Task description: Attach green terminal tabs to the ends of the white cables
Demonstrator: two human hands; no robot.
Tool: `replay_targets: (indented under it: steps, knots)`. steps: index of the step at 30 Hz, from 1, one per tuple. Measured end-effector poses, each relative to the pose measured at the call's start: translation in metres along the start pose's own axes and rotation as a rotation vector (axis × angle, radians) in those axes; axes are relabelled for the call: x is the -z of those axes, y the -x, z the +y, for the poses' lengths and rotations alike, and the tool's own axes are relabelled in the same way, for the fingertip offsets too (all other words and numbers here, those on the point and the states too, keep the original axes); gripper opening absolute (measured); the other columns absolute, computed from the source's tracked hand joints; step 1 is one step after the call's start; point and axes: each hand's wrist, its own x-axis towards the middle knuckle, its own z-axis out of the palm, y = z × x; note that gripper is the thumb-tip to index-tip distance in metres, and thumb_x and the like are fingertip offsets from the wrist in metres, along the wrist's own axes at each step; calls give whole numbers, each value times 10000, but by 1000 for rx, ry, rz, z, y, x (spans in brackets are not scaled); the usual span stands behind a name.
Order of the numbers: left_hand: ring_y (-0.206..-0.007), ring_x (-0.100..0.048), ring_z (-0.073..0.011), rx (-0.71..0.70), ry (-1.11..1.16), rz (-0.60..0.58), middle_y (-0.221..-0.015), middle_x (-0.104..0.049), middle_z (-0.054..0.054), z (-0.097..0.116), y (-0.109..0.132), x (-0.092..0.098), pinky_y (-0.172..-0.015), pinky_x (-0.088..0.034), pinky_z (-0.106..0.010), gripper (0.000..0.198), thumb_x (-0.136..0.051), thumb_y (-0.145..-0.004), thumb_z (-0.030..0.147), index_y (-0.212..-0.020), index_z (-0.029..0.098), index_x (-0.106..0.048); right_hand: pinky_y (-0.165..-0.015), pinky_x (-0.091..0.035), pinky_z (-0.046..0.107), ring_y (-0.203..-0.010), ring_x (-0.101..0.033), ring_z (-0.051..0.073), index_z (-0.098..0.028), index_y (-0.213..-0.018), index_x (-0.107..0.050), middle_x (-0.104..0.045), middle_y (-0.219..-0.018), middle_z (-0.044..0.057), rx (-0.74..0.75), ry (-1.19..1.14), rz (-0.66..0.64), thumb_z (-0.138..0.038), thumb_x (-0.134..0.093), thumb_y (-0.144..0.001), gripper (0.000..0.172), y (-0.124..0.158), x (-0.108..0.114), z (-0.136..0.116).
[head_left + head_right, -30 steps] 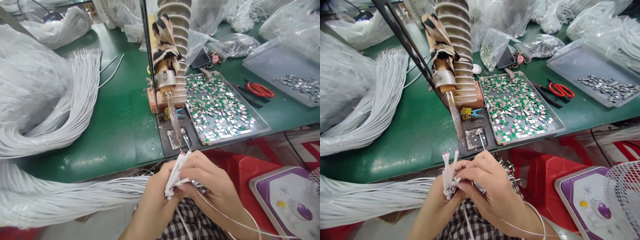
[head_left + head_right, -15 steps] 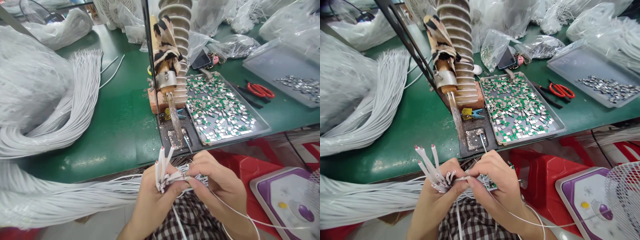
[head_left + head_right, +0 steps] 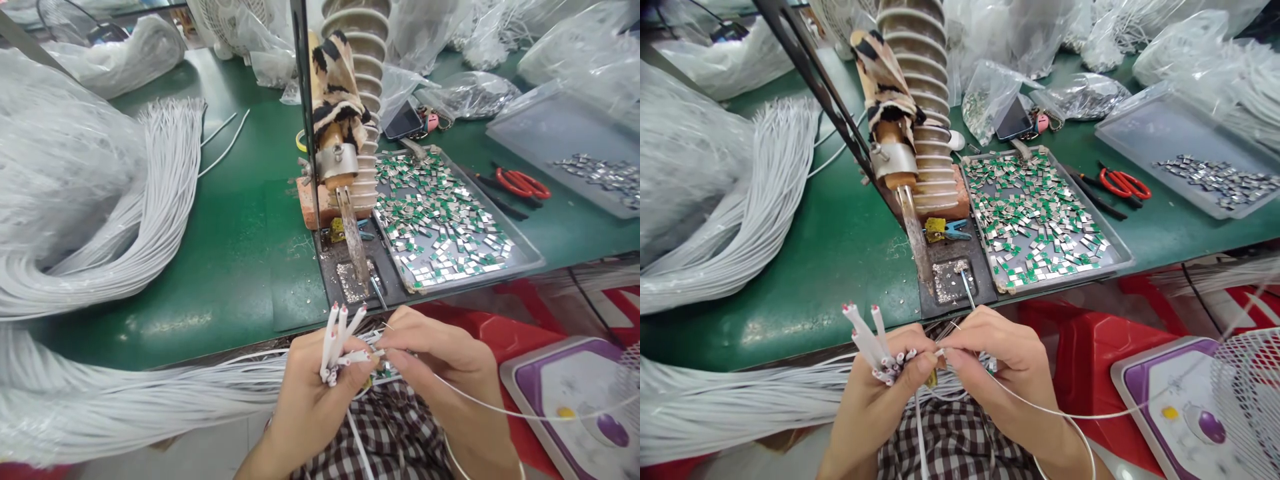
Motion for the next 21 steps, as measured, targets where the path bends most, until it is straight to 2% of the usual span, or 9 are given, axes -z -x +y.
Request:
replay_targets:
  steps: [4,7,9,11,13,14,15,17,21]
  knots:
    - [-574,-494,-98,50,12,-9,-632,-601,24,0,-4,1,-554,-360,-221,194,-644,-892,231,-714,166,-687,-567,-417,219,-635,-521,90,-223,-823,-667,-602,-701,-38,-101,50,-30,-122,-585,-888,146,-2,4,-5]
    - [-584,-524,-100,35,67,7,-648,-644,28,-3,-5,2,-569,-375,-219,154,-679,-875,243,-738,188,-721,-525,-376,202,-586,-472,77,-205,-723,-585,-535,-660,-51,-180,134,-105,-148,-526,-905,199,-6,8,-12]
    - [-612,-546,-102,5,107,19,-672,-658,35,-6,-6,3,-596,-391,-216,112,-678,-880,238,-789,220,-741,-546,-395,205,-591,-502,82,-203,-711,-578,-564,-662,-50,-177,221,-145,-152,-510,-912,219,-13,15,-12]
    - [-667,-565,-105,-6,129,49,-723,-659,40,-11,-6,3,-632,-407,-210,96,-671,-886,230,-835,256,-748,-603,-421,232,-637,-557,105,-200,-745,-614,-630,-707,-32,-136,469,-13,-158,-534,-912,191,-24,26,-6]
    - [-732,-582,-109,-3,128,83,-792,-653,40,-15,-6,2,-680,-424,-208,86,-684,-875,229,-863,281,-752,-665,-426,287,-733,-602,165,-188,-812,-659,-681,-786,13,-94,855,194,-169,-587,-896,113,-39,39,6]
    - [-758,-588,-112,-2,118,96,-828,-652,39,-16,-7,1,-703,-432,-209,78,-701,-860,230,-869,287,-753,-683,-419,316,-806,-613,213,-180,-840,-677,-693,-826,42,-110,1039,196,-179,-624,-879,66,-47,45,13]
    - [-778,-595,-113,0,96,109,-861,-654,39,-17,-7,-1,-724,-438,-211,79,-718,-844,224,-870,288,-754,-675,-411,332,-847,-612,252,-170,-841,-687,-693,-842,66,-134,1161,155,-178,-652,-860,40,-54,50,19]
    - [-815,-612,-117,-4,37,147,-915,-666,36,-17,-8,-4,-756,-448,-210,103,-732,-823,189,-864,282,-750,-648,-395,339,-856,-606,286,-162,-778,-687,-684,-819,85,-160,1244,77,-148,-666,-838,65,-63,56,28]
    - [-887,-648,-111,-38,-24,248,-951,-702,39,-15,-8,-8,-808,-464,-193,165,-663,-842,97,-829,254,-710,-642,-409,344,-799,-602,272,-161,-742,-667,-667,-790,88,-142,1211,23,-125,-604,-862,141,-65,59,32]
